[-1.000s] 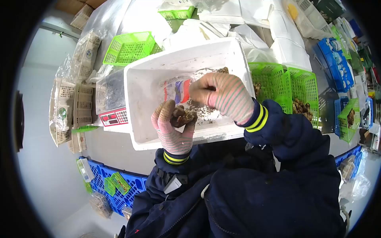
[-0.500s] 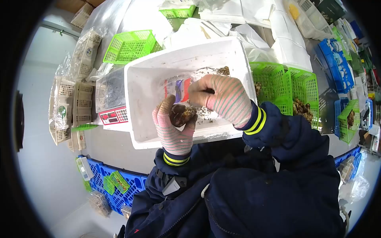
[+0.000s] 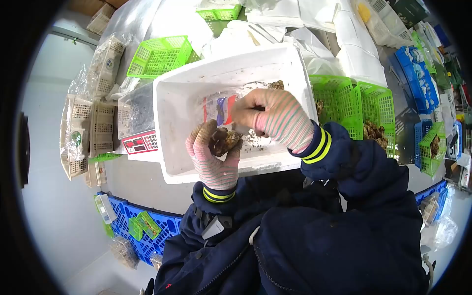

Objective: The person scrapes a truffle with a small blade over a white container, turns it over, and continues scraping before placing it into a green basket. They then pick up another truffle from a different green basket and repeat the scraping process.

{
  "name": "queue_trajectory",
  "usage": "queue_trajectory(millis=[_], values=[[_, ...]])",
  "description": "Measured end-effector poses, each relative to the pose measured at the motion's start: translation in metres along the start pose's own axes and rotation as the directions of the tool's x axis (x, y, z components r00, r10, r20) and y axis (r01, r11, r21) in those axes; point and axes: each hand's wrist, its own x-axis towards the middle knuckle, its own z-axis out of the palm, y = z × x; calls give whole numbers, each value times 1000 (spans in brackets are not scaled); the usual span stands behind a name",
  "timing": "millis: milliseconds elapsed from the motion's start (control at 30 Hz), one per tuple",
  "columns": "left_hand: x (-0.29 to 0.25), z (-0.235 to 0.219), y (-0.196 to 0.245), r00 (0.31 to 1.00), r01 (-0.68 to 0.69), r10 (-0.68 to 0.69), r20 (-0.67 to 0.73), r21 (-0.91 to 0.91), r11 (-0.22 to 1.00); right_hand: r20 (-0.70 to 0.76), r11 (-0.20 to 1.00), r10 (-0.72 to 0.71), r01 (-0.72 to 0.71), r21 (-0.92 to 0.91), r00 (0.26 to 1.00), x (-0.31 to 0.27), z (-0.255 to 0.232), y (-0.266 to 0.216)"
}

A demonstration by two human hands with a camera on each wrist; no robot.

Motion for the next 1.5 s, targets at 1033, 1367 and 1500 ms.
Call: queue_trajectory(millis=[1033, 1367, 1500], values=[[0, 0, 6, 748, 650, -503, 432, -629, 426, 21, 933, -235, 232, -274, 972, -1, 3, 14], [0, 0, 5, 748, 658, -505, 431, -585, 475, -11, 915, -265, 248, -318, 964, -2, 4, 14], [0, 1, 6, 762, 643, -485, 428, -583, 496, 69, 944, -221, 231, -234, 973, -1, 5, 15]])
